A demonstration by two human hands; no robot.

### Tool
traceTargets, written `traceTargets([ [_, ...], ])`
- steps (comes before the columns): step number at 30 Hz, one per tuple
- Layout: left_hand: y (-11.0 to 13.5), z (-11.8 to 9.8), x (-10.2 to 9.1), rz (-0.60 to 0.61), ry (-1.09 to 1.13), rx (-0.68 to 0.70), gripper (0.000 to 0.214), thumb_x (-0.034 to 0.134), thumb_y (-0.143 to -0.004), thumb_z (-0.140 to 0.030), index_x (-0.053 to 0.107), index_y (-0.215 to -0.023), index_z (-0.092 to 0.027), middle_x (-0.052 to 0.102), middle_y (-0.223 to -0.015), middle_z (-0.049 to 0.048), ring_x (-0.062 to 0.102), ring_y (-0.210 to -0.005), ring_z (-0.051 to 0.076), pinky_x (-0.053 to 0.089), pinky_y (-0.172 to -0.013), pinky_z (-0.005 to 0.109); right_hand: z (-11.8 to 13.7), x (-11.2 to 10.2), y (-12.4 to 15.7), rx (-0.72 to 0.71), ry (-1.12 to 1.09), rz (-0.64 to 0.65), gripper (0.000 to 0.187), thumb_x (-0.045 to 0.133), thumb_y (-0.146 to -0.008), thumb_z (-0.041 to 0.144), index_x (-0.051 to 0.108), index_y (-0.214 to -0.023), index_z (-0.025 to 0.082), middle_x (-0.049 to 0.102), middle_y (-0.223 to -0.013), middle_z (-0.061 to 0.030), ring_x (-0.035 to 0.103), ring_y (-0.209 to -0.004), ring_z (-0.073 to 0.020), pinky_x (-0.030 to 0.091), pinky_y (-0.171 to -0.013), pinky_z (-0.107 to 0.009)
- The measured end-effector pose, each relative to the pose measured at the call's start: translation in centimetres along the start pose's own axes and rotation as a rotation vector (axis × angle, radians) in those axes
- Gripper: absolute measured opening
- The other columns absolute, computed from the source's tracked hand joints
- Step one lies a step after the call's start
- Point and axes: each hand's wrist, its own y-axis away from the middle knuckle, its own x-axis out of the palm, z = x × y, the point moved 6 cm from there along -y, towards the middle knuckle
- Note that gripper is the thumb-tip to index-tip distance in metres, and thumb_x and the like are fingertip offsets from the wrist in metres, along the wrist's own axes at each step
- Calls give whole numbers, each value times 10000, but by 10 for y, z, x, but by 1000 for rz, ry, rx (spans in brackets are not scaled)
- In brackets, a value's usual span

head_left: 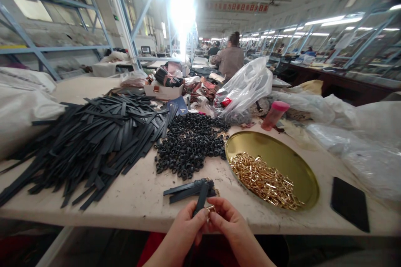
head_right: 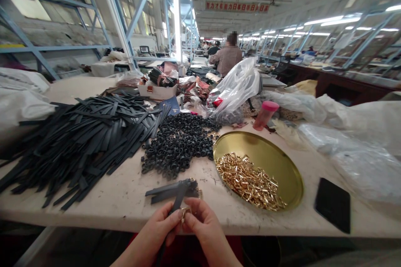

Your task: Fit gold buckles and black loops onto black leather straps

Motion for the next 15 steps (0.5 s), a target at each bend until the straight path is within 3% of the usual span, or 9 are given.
traceTargets([
  [7, -12, -2, 0, 40, -247, 29, 229, 422, -772, -367, 484, -797, -148, 383, -518, -84, 306, -372, 57, 234, -359, 177, 5, -11, -5, -110, 205, -16, 210, 729, -627, 345, 649, -731, 181, 614, -616, 26, 534, -574, -117, 417, -566, -238],
  [11, -7, -9, -9, 25, -392, 129, 289, 327, -844, -383, 488, -744, -165, 419, -546, -54, 396, -476, 98, 310, -462, 201, 0, -18, -7, 41, -158, -142, 256, 768, -591, 306, 631, -763, 175, 593, -606, 54, 527, -509, -65, 454, -529, -194],
  [15, 3, -12, -15, 45, -607, 137, 285, 342, -854, -348, 529, -732, -171, 507, -608, -15, 486, -600, 146, 343, -567, 223, -11, -12, -8, 170, -486, -169, 339, 811, -539, 234, 625, -816, 174, 594, -596, 63, 561, -502, -38, 500, -530, -146],
])
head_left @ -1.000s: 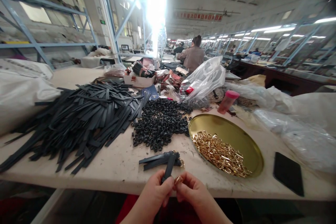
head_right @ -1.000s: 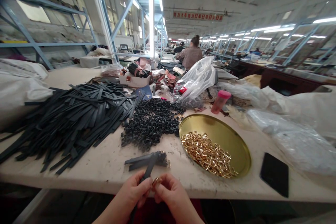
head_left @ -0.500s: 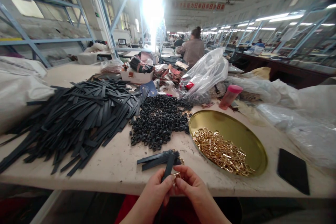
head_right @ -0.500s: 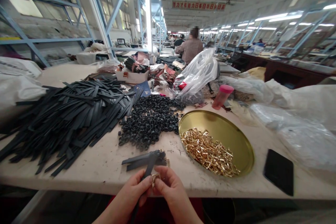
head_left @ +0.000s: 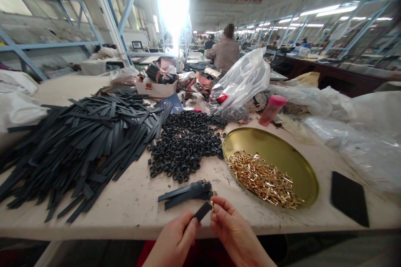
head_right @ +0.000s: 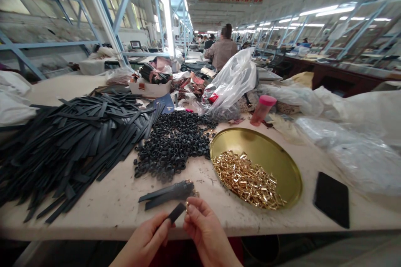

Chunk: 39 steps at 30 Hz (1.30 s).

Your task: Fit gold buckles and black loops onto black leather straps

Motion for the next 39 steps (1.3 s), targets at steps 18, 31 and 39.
traceTargets([
  [18, 23, -10, 13, 30, 182, 21, 103, 409, -800, -242, 462, -741, -176, 527, -664, -18, 475, -606, 114, 363, -563, 205, -26, 0, 21, -247, 380, 18, 346, 774, -552, 402, 628, -740, 149, 569, -523, 50, 458, -443, -54, 370, -422, -164],
  [31, 28, 13, 34, 47, 636, -120, 399, 507, -698, -566, 439, -689, -173, 490, -505, -61, 289, -315, 16, 168, -328, 170, -30, 13, 34, -188, 374, 140, 285, 628, -733, 424, 526, -711, 159, 513, -520, 57, 459, -431, -58, 346, -425, -173],
  [39, 28, 20, 39, 25, 616, -122, 369, 495, -727, -539, 438, -689, -177, 468, -469, -77, 249, -294, 13, 135, -314, 171, -32, 10, 29, -68, 437, 183, 312, 713, -605, 384, 534, -719, 155, 541, -549, 47, 459, -446, -67, 370, -473, -203],
])
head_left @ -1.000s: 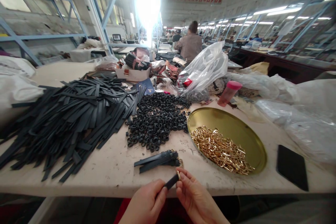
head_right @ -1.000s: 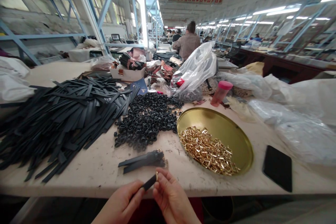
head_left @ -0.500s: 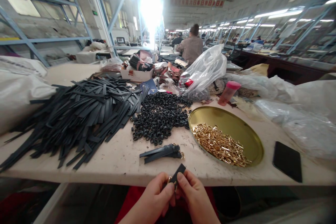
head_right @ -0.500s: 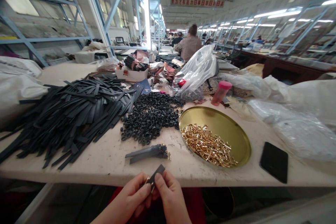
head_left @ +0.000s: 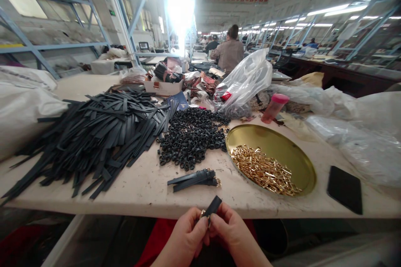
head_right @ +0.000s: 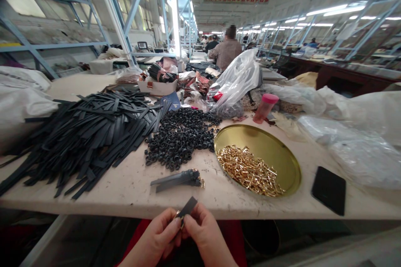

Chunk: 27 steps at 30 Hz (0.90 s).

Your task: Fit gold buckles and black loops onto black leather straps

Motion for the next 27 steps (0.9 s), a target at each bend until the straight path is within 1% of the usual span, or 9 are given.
traceTargets([
  [3, 1, 1, -1, -34, -52, -3, 347, 473, -747, -524, 434, -693, -184, 452, -480, -78, 265, -315, 26, 161, -329, 173, 6, -5, 0, -92, 209, -48, 224, 668, -623, 325, 525, -692, 166, 542, -574, 41, 453, -478, -84, 363, -479, -211],
  [7, 2, 2, -3, -70, -120, 14, 291, 463, -772, -463, 422, -674, -192, 437, -507, -71, 306, -374, 50, 205, -370, 183, 24, -9, 7, -339, 672, -141, 43, 554, -681, 205, 518, -674, 183, 537, -635, 15, 489, -592, -136, 385, -563, -249],
  [10, 1, 1, -4, -94, -181, 53, 259, 439, -788, -427, 421, -673, -195, 435, -535, -62, 331, -426, 70, 236, -408, 195, 31, -7, 9, -434, 880, -118, 64, 501, -698, 175, 471, -647, 197, 513, -656, 12, 489, -621, -145, 378, -579, -251],
  [14, -3, -3, -6, -127, -298, 68, 260, 418, -787, -421, 412, -650, -200, 438, -535, -48, 371, -493, 101, 275, -470, 213, 26, -11, 0, -268, 845, -60, 79, 477, -706, 201, 425, -647, 203, 473, -608, 29, 469, -586, -138, 369, -542, -239],
  [16, -6, -3, -7, -133, -343, 52, 244, 410, -780, -410, 404, -648, -205, 436, -523, -49, 377, -494, 108, 279, -483, 219, 26, -12, -3, -230, 830, -39, 85, 469, -702, 215, 412, -639, 204, 464, -598, 29, 463, -584, -140, 363, -541, -242],
  [20, -16, -4, -11, -141, -439, 76, 211, 414, -748, -368, 359, -613, -215, 388, -538, -51, 367, -519, 116, 273, -502, 224, 35, -9, -5, -390, 919, -1, 93, 476, -682, 223, 422, -608, 206, 467, -625, 14, 440, -592, -144, 334, -557, -254],
  [21, -18, -5, -12, -148, -470, 84, 208, 416, -746, -359, 353, -607, -217, 387, -549, -47, 371, -534, 121, 273, -510, 226, 36, -11, -6, -388, 917, 2, 99, 489, -677, 227, 426, -603, 207, 463, -622, 17, 431, -586, -141, 328, -554, -252],
  [25, -27, -12, -10, -107, -575, 66, 183, 433, -739, -334, 370, -615, -216, 415, -559, -39, 395, -553, 131, 276, -530, 233, 29, -28, -20, -128, 699, -21, 144, 562, -650, 260, 428, -627, 213, 407, -563, 54, 383, -537, -118, 304, -503, -226],
  [27, -31, -17, -8, -56, -586, 46, 182, 449, -735, -346, 390, -626, -214, 420, -540, -46, 398, -536, 129, 271, -515, 227, 28, -31, -27, -61, 582, -11, 180, 588, -637, 266, 417, -614, 213, 379, -536, 69, 362, -521, -107, 292, -495, -219],
])
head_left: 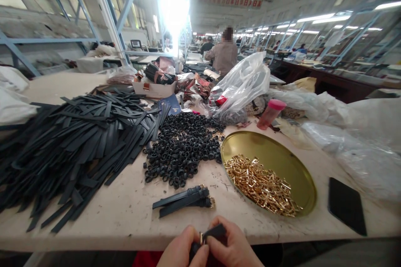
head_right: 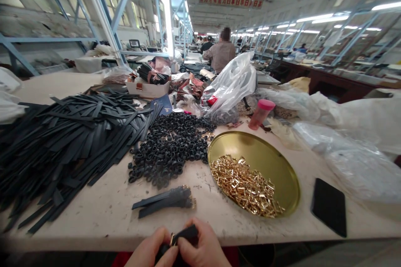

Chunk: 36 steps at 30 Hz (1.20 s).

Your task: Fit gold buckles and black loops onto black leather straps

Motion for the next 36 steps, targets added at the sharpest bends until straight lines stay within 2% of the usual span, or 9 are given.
traceTargets([
  [6, -16, -8, -16, 30, 115, -45, 248, 512, -725, -379, 391, -593, -208, 455, -491, -58, 428, -493, 111, 289, -466, 194, 22, -5, -9, -77, 55, 116, 216, 600, -698, 387, 519, -667, 189, 469, -589, 42, 421, -586, -122, 316, -534, -222],
  [10, -25, -11, -22, 33, 271, -47, 268, 506, -733, -368, 478, -929, -187, 498, -549, -68, 437, -414, 98, 314, -422, 188, 47, -29, -36, -174, 327, 212, 296, 434, -833, 413, 610, -774, 181, 579, -663, -1, 522, -653, -155, 377, -586, -238],
  [13, -30, -13, -22, 38, 282, -45, 287, 455, -768, -383, 526, -955, -177, 509, -549, -55, 441, -421, 94, 327, -439, 187, 70, -74, -80, -275, 841, -238, 220, 443, -845, 307, 609, -767, 187, 607, -743, -30, 553, -726, -174, 382, -656, -259],
  [16, -32, -8, -25, -10, 299, -89, 269, 461, -759, -418, 550, -845, -180, 486, -509, -60, 410, -413, 91, 302, -418, 180, 74, -93, -119, -259, 958, -383, 116, 501, -771, 138, 607, -725, 150, 597, -809, -110, 540, -810, -240, 347, -720, -335],
  [19, -32, -5, -33, -90, 325, -101, 220, 489, -744, -414, 520, -729, -196, 448, -450, -78, 379, -400, 89, 287, -420, 181, 72, -92, -134, -265, 921, -375, 151, 495, -740, 78, 586, -644, 152, 580, -794, -118, 527, -816, -249, 337, -726, -353],
  [23, -31, -12, -45, -200, 321, -39, 185, 470, -757, -367, 495, -675, -204, 415, -419, -87, 370, -394, 91, 297, -445, 188, 70, -69, -105, -290, 770, -270, 127, 502, -795, 221, 576, -701, 177, 570, -750, -43, 532, -720, -184, 385, -674, -304],
  [27, -29, -23, -48, -287, 288, 19, 186, 451, -769, -343, 526, -693, -191, 412, -423, -78, 375, -405, 95, 293, -453, 193, 56, -29, -59, -123, -8, -8, 256, 527, -795, 408, 532, -687, 176, 552, -619, 15, 517, -590, -126, 413, -592, -253],
  [30, -22, -29, -41, -238, 250, 55, 199, 439, -777, -331, 523, -679, -179, 388, -444, -75, 380, -422, 93, 291, -449, 189, 47, -11, -35, -55, -413, 0, 268, 670, -686, 399, 537, -665, 167, 555, -603, 29, 497, -562, -104, 394, -589, -243],
  [36, 0, -28, -28, -57, 116, 98, 225, 426, -791, -312, 559, -682, -167, 400, -481, -72, 384, -436, 89, 280, -436, 184, 39, -6, -13, -68, -279, 14, 283, 733, -595, 387, 634, -725, 156, 562, -526, 38, 488, -517, -107, 375, -562, -253],
])
